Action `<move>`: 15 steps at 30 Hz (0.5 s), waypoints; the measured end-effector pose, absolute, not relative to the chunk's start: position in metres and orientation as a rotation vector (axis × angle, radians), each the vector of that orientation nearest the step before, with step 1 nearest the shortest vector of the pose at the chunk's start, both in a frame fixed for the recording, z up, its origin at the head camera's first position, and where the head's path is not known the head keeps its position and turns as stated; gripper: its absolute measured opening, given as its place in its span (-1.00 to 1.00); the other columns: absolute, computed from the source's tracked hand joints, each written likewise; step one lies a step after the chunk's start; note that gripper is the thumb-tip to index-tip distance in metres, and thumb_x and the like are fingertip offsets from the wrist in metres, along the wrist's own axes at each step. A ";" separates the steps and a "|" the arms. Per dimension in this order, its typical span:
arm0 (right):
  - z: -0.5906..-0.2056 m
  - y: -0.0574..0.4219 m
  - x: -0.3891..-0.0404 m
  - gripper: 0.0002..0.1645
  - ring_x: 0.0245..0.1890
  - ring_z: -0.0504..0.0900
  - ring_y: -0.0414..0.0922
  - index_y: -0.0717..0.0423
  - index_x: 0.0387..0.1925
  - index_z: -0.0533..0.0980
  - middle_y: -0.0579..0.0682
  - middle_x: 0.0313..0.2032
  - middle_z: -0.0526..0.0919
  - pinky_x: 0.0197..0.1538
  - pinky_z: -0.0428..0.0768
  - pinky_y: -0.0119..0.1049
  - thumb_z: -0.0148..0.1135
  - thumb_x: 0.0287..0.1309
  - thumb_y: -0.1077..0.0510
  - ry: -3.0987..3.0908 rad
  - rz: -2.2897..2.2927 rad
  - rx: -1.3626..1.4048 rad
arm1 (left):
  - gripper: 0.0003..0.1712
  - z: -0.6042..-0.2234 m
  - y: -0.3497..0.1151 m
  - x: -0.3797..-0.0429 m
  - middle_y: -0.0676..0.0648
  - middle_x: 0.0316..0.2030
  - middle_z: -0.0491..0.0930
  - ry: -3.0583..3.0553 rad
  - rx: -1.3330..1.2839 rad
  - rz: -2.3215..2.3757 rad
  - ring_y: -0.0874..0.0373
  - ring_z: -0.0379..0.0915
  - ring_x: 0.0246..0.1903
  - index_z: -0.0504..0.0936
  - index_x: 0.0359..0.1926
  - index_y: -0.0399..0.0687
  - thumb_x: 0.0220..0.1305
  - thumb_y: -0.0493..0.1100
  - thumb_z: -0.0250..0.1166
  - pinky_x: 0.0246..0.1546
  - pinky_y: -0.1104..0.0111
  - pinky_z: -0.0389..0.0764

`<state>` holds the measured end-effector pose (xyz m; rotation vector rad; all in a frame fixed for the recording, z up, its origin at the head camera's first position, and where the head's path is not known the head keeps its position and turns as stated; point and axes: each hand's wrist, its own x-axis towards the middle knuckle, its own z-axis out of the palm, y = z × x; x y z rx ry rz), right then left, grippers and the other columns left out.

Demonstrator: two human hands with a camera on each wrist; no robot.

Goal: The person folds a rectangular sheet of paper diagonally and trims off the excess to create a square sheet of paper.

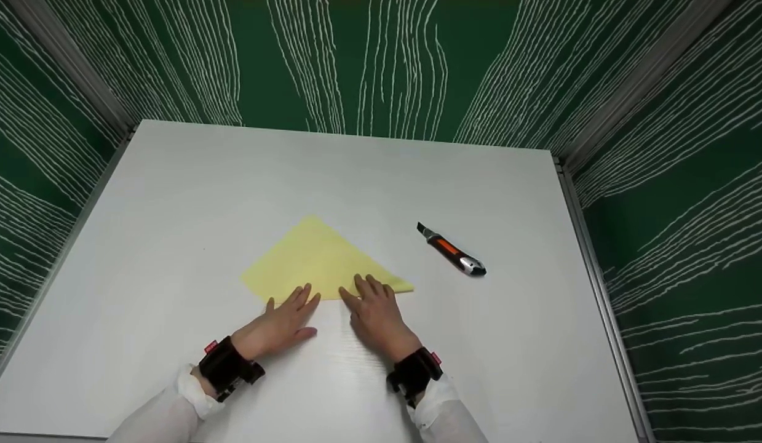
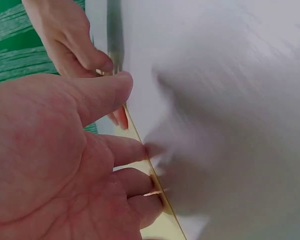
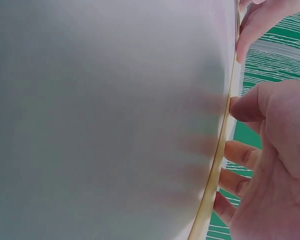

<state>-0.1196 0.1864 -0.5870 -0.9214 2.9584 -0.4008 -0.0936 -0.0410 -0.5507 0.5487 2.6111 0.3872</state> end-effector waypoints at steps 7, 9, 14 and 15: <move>-0.582 0.183 -0.120 -0.42 0.28 0.28 0.29 -0.09 0.26 0.39 0.27 0.30 0.31 0.19 0.29 0.27 0.07 0.18 0.21 2.944 -0.380 -0.883 | -0.29 -0.546 -0.048 -0.096 -0.23 0.46 -0.07 2.594 0.566 0.404 -0.08 -0.13 0.46 0.11 0.44 0.01 0.35 0.10 0.06 0.23 -0.26 0.16; -0.581 0.181 -0.119 -0.44 0.28 0.29 0.29 -0.08 0.26 0.39 0.27 0.30 0.32 0.19 0.29 0.26 0.06 0.20 0.19 2.949 -0.365 -0.866 | -0.34 -0.545 -0.048 -0.099 -0.24 0.46 -0.04 2.587 0.571 0.402 -0.09 -0.09 0.45 0.16 0.42 0.08 0.36 0.08 0.06 0.21 -0.26 0.20; -0.580 0.174 -0.115 -0.53 0.22 0.36 0.30 0.01 0.17 0.48 0.29 0.21 0.42 0.14 0.38 0.23 0.09 0.21 0.18 3.048 -0.303 -0.911 | -0.45 -0.543 -0.045 -0.107 -0.26 0.41 0.10 2.604 0.596 0.339 -0.10 0.07 0.40 0.28 0.36 0.18 0.38 0.07 0.03 0.09 -0.23 0.39; -0.581 0.172 -0.115 -0.55 0.20 0.38 0.30 0.04 0.14 0.50 0.30 0.18 0.45 0.12 0.41 0.22 0.10 0.20 0.19 3.080 -0.285 -0.937 | -0.46 -0.542 -0.044 -0.108 -0.27 0.40 0.13 2.611 0.601 0.328 -0.11 0.10 0.39 0.30 0.35 0.18 0.38 0.07 0.03 0.06 -0.22 0.41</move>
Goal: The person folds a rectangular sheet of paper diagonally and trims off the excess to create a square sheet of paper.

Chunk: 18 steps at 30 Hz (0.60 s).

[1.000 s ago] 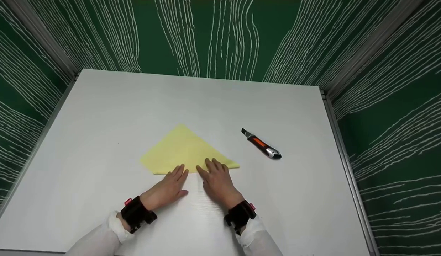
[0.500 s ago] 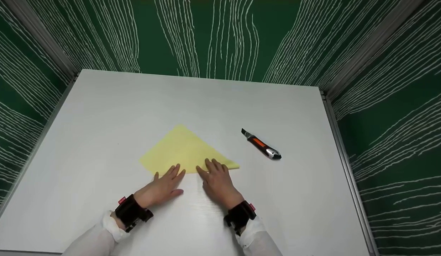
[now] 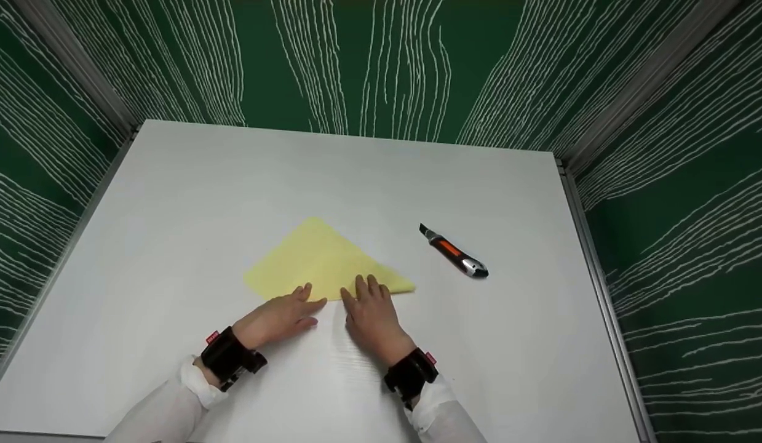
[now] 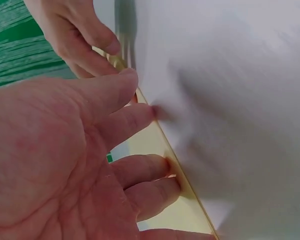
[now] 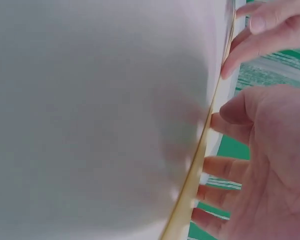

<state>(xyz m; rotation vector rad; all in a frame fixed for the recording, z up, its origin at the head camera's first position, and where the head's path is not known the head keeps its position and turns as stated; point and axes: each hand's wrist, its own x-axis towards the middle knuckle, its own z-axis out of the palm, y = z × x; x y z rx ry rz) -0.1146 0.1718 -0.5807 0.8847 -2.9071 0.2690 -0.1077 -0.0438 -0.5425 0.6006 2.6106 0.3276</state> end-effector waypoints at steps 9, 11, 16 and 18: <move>-0.583 0.157 -0.106 -0.56 0.21 0.39 0.25 0.09 0.09 0.53 0.26 0.18 0.46 0.16 0.41 0.15 0.13 0.14 0.19 -2.800 0.263 1.007 | -0.47 -0.543 -0.040 -0.110 -0.27 0.38 0.17 2.641 0.588 0.264 -0.13 0.19 0.34 0.32 0.34 0.23 0.37 0.09 0.04 -0.01 -0.22 0.46; -0.584 0.155 -0.105 -0.56 0.21 0.40 0.24 0.12 0.09 0.53 0.25 0.17 0.47 0.16 0.41 0.13 0.13 0.14 0.18 -2.785 0.250 1.022 | -0.46 -0.542 -0.039 -0.111 -0.26 0.38 0.17 2.638 0.584 0.251 -0.13 0.20 0.34 0.31 0.34 0.24 0.37 0.09 0.03 -0.01 -0.22 0.46; -0.584 0.153 -0.104 -0.55 0.18 0.44 0.22 0.16 0.08 0.53 0.23 0.15 0.50 0.13 0.45 0.11 0.15 0.12 0.19 -2.759 0.230 1.020 | -0.46 -0.542 -0.038 -0.111 -0.27 0.38 0.18 2.638 0.579 0.250 -0.13 0.21 0.33 0.30 0.35 0.24 0.37 0.09 0.04 0.02 -0.21 0.45; -0.585 0.154 -0.104 -0.54 0.17 0.44 0.22 0.16 0.09 0.53 0.22 0.16 0.50 0.14 0.45 0.10 0.15 0.11 0.20 -2.760 0.220 1.022 | -0.46 -0.542 -0.038 -0.110 -0.28 0.37 0.18 2.641 0.583 0.268 -0.14 0.20 0.33 0.32 0.34 0.22 0.37 0.07 0.05 0.03 -0.21 0.44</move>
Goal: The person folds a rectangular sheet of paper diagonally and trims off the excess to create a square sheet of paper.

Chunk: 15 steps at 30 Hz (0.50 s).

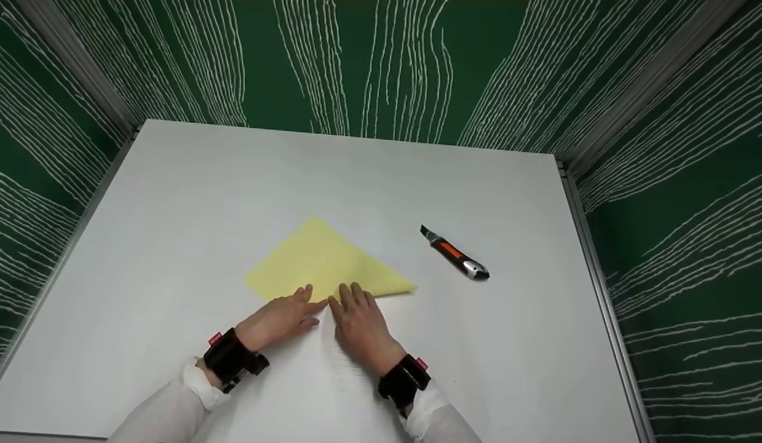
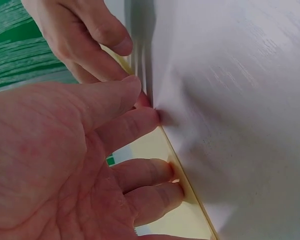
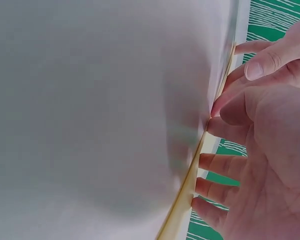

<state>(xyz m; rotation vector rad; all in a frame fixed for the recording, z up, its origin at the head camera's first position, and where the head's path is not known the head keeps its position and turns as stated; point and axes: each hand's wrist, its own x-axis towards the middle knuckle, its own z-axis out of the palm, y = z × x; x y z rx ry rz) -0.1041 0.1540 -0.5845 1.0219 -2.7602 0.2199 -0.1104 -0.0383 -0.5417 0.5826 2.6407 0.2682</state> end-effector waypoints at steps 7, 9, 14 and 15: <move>-0.586 0.158 -0.103 -0.51 0.19 0.42 0.22 0.15 0.12 0.51 0.23 0.18 0.47 0.15 0.45 0.10 0.14 0.11 0.21 -2.781 0.204 1.010 | -0.47 -0.542 -0.039 -0.108 -0.32 0.37 0.16 2.644 0.602 0.312 -0.16 0.16 0.35 0.32 0.34 0.16 0.37 0.03 0.05 0.08 -0.20 0.40; -0.587 0.159 -0.102 -0.52 0.19 0.43 0.23 0.13 0.12 0.51 0.23 0.18 0.48 0.13 0.47 0.10 0.13 0.12 0.21 -2.778 0.190 0.982 | -0.47 -0.541 -0.040 -0.108 -0.31 0.38 0.15 2.638 0.594 0.321 -0.16 0.16 0.35 0.32 0.34 0.16 0.37 0.03 0.06 0.10 -0.20 0.39; -0.589 0.166 -0.101 -0.57 0.16 0.46 0.22 0.12 0.09 0.54 0.21 0.15 0.51 0.09 0.51 0.08 0.15 0.15 0.19 -2.756 0.174 0.921 | -0.46 -0.539 -0.041 -0.108 -0.29 0.40 0.10 2.597 0.555 0.341 -0.13 0.09 0.38 0.30 0.35 0.16 0.38 0.04 0.04 0.17 -0.19 0.33; -0.588 0.169 -0.102 -0.58 0.16 0.47 0.22 0.12 0.08 0.54 0.21 0.14 0.52 0.09 0.51 0.08 0.15 0.16 0.19 -2.754 0.181 0.918 | -0.45 -0.539 -0.041 -0.107 -0.28 0.41 0.09 2.589 0.551 0.340 -0.13 0.08 0.39 0.29 0.36 0.16 0.38 0.04 0.04 0.18 -0.19 0.32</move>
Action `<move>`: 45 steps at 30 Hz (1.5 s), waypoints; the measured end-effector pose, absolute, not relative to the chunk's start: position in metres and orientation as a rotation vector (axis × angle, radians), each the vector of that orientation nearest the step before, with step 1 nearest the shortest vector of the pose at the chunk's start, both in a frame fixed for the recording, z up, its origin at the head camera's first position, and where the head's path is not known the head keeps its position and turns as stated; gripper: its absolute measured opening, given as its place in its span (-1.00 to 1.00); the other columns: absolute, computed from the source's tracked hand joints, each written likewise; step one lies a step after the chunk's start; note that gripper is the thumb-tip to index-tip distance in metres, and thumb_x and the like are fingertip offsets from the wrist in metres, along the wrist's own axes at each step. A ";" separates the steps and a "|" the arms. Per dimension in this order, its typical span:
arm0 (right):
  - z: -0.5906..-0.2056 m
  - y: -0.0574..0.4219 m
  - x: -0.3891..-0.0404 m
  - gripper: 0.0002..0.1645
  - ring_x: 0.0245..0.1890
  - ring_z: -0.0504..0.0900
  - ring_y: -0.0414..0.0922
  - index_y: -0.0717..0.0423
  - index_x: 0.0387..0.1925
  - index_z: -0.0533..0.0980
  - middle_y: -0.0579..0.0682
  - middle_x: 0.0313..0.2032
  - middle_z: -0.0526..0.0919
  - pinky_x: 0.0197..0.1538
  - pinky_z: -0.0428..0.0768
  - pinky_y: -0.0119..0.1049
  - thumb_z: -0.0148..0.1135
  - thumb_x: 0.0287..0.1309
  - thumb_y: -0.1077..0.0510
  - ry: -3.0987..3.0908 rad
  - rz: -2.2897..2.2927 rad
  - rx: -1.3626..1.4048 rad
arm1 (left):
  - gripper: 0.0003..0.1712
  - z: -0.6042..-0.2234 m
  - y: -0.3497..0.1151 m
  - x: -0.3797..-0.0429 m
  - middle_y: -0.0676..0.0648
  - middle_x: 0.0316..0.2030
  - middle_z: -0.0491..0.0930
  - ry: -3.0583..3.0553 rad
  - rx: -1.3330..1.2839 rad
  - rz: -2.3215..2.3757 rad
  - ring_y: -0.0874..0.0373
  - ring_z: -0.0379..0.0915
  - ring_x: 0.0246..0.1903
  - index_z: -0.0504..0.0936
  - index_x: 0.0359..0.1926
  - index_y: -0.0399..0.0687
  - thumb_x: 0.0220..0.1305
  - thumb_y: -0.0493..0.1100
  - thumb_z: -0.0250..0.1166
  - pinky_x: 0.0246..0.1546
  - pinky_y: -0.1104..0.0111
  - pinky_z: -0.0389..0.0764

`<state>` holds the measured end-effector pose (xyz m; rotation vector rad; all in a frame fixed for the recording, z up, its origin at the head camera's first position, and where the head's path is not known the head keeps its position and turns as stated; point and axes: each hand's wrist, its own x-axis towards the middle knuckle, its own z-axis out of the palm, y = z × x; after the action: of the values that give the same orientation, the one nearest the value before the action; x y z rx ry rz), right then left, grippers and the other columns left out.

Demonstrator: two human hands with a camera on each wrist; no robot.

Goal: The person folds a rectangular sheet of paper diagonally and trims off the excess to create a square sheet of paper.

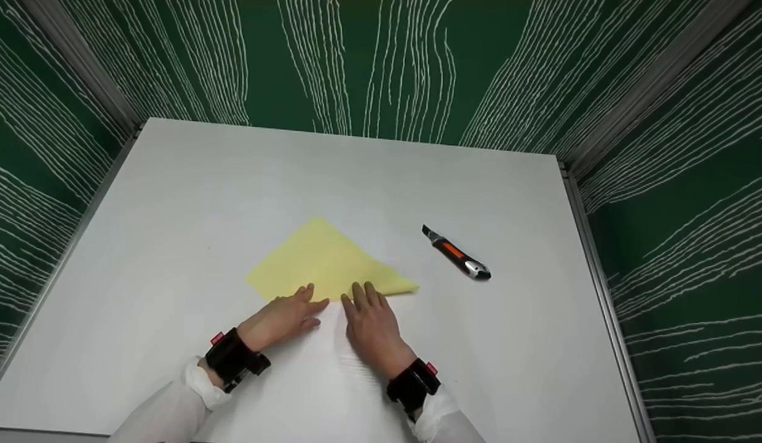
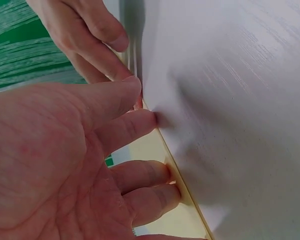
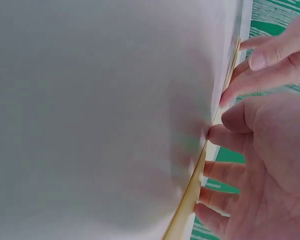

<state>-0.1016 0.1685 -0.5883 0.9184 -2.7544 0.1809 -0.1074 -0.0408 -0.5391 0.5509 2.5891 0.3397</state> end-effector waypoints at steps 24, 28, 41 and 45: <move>-0.584 0.228 -0.106 -0.55 0.21 0.39 0.30 0.23 0.09 0.52 0.32 0.16 0.47 0.26 0.37 0.06 0.21 0.17 0.15 -2.846 0.290 0.844 | -0.47 -0.538 -0.042 -0.104 -0.29 0.39 0.13 2.627 0.579 0.349 -0.11 0.12 0.38 0.32 0.34 0.13 0.38 0.01 0.05 0.14 -0.22 0.33; -0.585 0.236 -0.105 -0.54 0.23 0.35 0.33 0.24 0.09 0.51 0.35 0.17 0.45 0.30 0.32 0.06 0.21 0.18 0.12 -2.881 0.349 0.776 | -0.47 -0.539 -0.042 -0.104 -0.29 0.40 0.12 2.625 0.576 0.342 -0.12 0.11 0.38 0.31 0.35 0.14 0.38 0.02 0.05 0.15 -0.21 0.32; -0.583 0.261 -0.103 -0.52 0.26 0.32 0.29 0.30 0.12 0.47 0.37 0.20 0.40 0.35 0.24 0.07 0.15 0.24 0.10 -2.965 0.360 0.676 | -0.46 -0.540 -0.042 -0.104 -0.28 0.39 0.13 2.637 0.589 0.317 -0.11 0.12 0.38 0.31 0.35 0.15 0.38 0.04 0.05 0.14 -0.21 0.35; -0.585 0.266 -0.103 -0.52 0.24 0.37 0.27 0.33 0.11 0.48 0.36 0.18 0.44 0.33 0.27 0.08 0.16 0.22 0.13 -2.919 0.363 0.704 | -0.46 -0.541 -0.042 -0.104 -0.28 0.39 0.14 2.643 0.595 0.316 -0.11 0.14 0.37 0.32 0.34 0.15 0.38 0.04 0.06 0.13 -0.20 0.36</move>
<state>-0.1032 0.2662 -0.5847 0.7037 -2.9191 0.3635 -0.1041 -0.0418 -0.5408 0.5948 2.6431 0.3157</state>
